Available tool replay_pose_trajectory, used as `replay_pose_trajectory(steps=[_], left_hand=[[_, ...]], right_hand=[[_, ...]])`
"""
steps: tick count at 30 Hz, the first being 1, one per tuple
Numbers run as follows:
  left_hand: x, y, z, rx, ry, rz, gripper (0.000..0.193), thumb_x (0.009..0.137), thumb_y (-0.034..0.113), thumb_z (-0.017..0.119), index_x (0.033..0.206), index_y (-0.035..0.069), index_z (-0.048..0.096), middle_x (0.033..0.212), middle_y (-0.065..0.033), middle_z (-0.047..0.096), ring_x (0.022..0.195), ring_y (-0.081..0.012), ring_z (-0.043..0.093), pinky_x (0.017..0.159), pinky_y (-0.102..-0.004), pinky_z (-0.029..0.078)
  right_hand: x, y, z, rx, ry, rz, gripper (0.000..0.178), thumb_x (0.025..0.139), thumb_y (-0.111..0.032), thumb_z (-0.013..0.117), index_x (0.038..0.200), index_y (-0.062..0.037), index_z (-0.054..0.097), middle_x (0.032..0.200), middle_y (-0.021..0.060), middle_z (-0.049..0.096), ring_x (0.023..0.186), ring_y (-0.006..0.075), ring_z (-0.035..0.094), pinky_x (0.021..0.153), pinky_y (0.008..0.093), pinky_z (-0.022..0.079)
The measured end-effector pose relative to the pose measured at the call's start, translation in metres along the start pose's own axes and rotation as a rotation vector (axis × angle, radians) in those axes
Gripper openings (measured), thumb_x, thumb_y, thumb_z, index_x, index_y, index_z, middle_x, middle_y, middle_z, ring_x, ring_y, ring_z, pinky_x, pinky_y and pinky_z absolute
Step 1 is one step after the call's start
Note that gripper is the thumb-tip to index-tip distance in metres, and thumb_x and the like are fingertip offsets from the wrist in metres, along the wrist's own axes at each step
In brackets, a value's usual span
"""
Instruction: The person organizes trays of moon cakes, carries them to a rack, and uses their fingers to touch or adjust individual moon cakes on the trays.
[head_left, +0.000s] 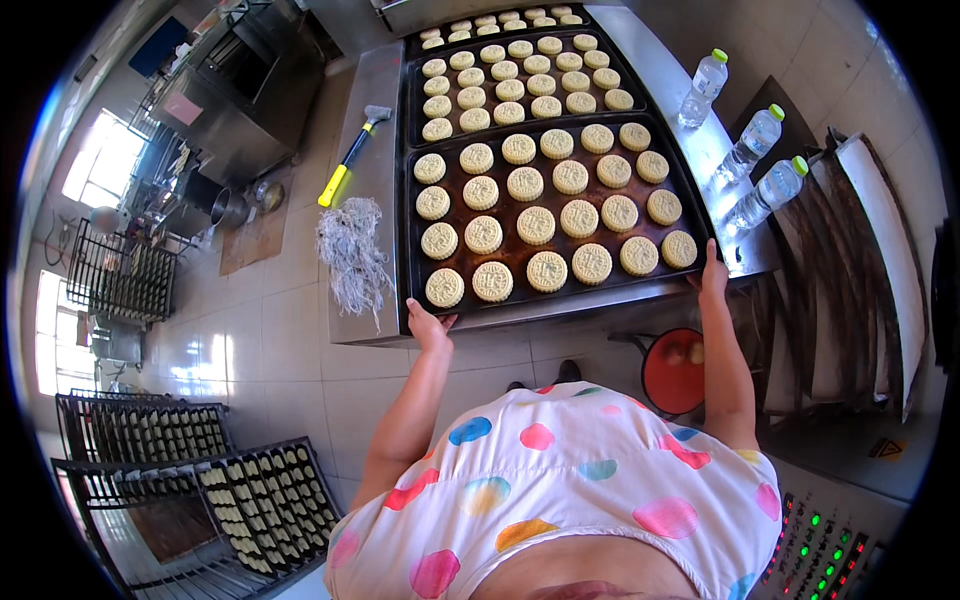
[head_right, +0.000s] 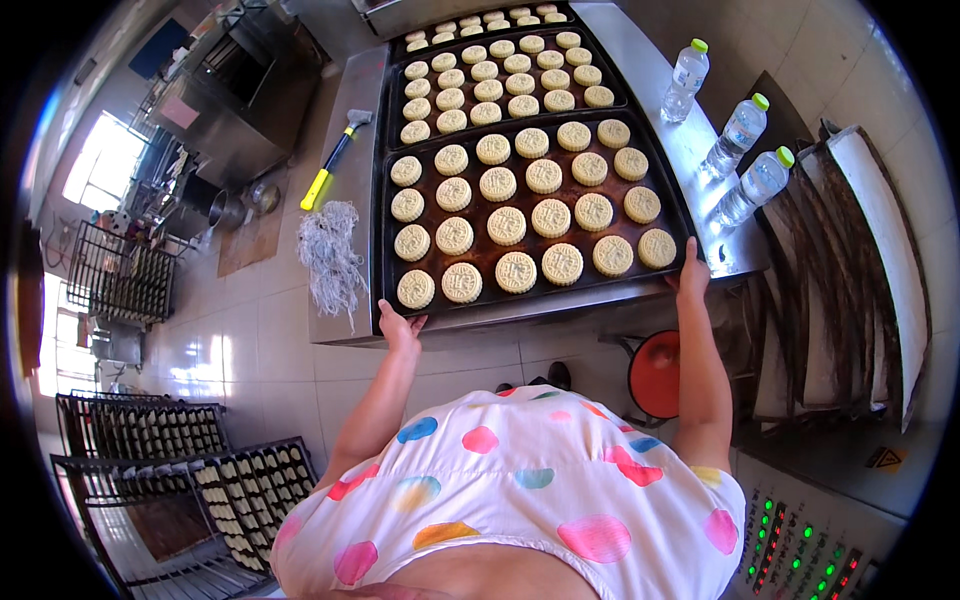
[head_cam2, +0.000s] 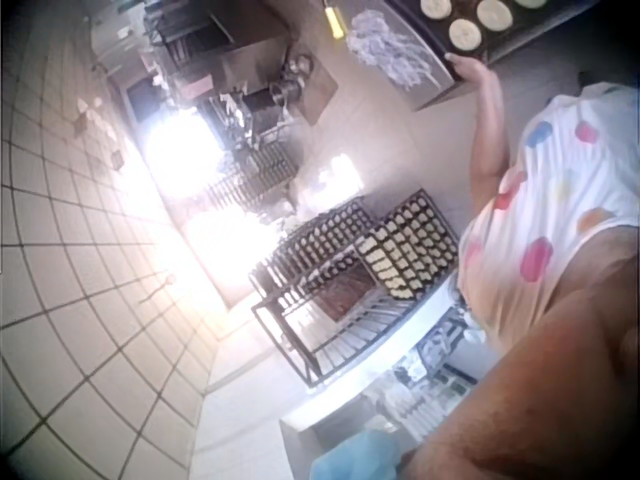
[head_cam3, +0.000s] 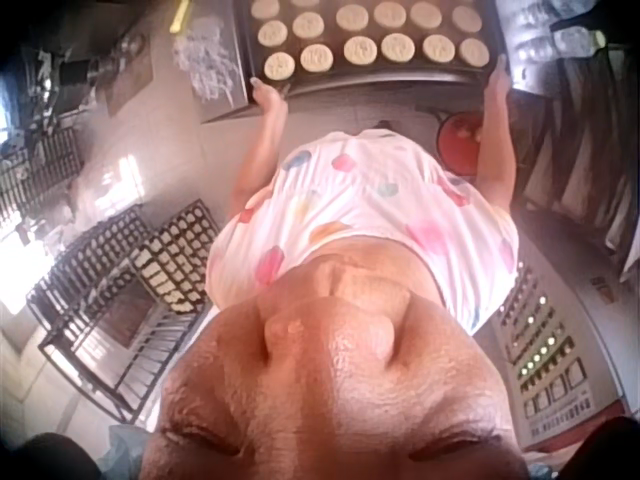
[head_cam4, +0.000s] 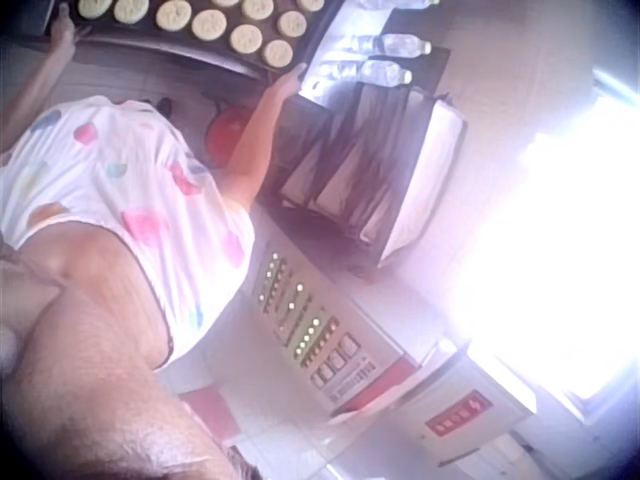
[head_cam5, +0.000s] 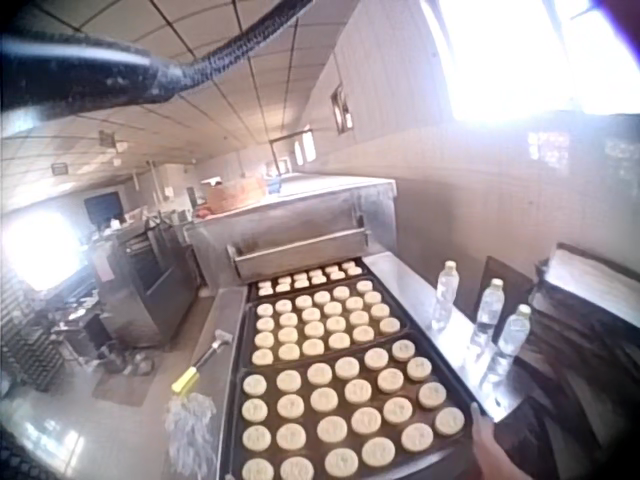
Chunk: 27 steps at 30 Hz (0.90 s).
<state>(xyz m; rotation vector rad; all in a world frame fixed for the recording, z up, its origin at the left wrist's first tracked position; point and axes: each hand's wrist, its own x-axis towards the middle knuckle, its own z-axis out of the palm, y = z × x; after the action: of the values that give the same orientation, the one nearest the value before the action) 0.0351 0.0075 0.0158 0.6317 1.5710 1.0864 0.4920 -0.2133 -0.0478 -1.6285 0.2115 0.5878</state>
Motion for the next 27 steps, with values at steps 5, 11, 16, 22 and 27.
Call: replay_pose_trajectory(steps=[5, 11, 16, 22, 27], left_hand=[[-0.004, 0.001, 0.007, -0.021, -0.036, 0.009, 0.054, 0.093, 0.052, 0.035, 0.122, 0.007, 0.040, 0.102, -0.0125, 0.057, 0.076, -0.0262, 0.060, 0.055, -0.0369, 0.055], [0.002, 0.000, 0.001, -0.028, -0.054, 0.044, 0.054, 0.092, 0.054, 0.036, 0.118, 0.007, 0.042, 0.104, -0.0126, 0.057, 0.078, -0.0281, 0.062, 0.059, -0.0381, 0.056], [0.006, 0.000, -0.003, -0.072, -0.153, 0.019, 0.072, 0.085, 0.063, 0.041, 0.124, 0.002, 0.039, 0.107, -0.0205, 0.053, 0.086, -0.0350, 0.059, 0.072, -0.0456, 0.055], [-0.044, -0.009, -0.020, 0.008, -0.404, -0.038, 0.071, 0.087, 0.063, 0.036, 0.104, -0.004, 0.050, 0.087, -0.0173, 0.059, 0.080, -0.0263, 0.063, 0.073, -0.0372, 0.054], [-0.073, -0.043, -0.049, 0.272, -0.431, -0.040, 0.053, 0.093, 0.051, 0.037, 0.095, 0.000, 0.054, 0.078, -0.0111, 0.061, 0.069, -0.0208, 0.063, 0.062, -0.0303, 0.053]], right_hand=[[0.006, 0.005, 0.004, -0.049, 0.016, -0.032, 0.060, 0.083, -0.056, 0.053, 0.097, 0.0021, 0.059, 0.082, 0.0078, 0.062, 0.061, 0.0182, 0.059, 0.045, 0.0294, 0.049], [0.011, 0.006, 0.007, -0.004, -0.080, 0.067, 0.063, 0.082, -0.062, 0.051, 0.106, -0.0040, 0.056, 0.091, 0.0069, 0.060, 0.076, 0.0188, 0.059, 0.059, 0.0355, 0.055], [0.012, 0.011, 0.004, 0.119, -0.111, 0.117, 0.060, 0.083, -0.059, 0.052, 0.105, -0.0038, 0.054, 0.087, 0.0076, 0.060, 0.073, 0.0204, 0.061, 0.062, 0.0385, 0.056], [-0.044, 0.030, -0.013, 0.365, -0.416, 0.249, 0.055, 0.089, -0.052, 0.046, 0.101, 0.0012, 0.056, 0.082, 0.0150, 0.065, 0.071, 0.0244, 0.065, 0.062, 0.0316, 0.055], [-0.081, 0.079, -0.029, 0.228, -0.526, 0.364, 0.043, 0.091, -0.039, 0.050, 0.095, 0.0024, 0.058, 0.080, 0.0156, 0.066, 0.068, 0.0213, 0.065, 0.060, 0.0291, 0.054]])
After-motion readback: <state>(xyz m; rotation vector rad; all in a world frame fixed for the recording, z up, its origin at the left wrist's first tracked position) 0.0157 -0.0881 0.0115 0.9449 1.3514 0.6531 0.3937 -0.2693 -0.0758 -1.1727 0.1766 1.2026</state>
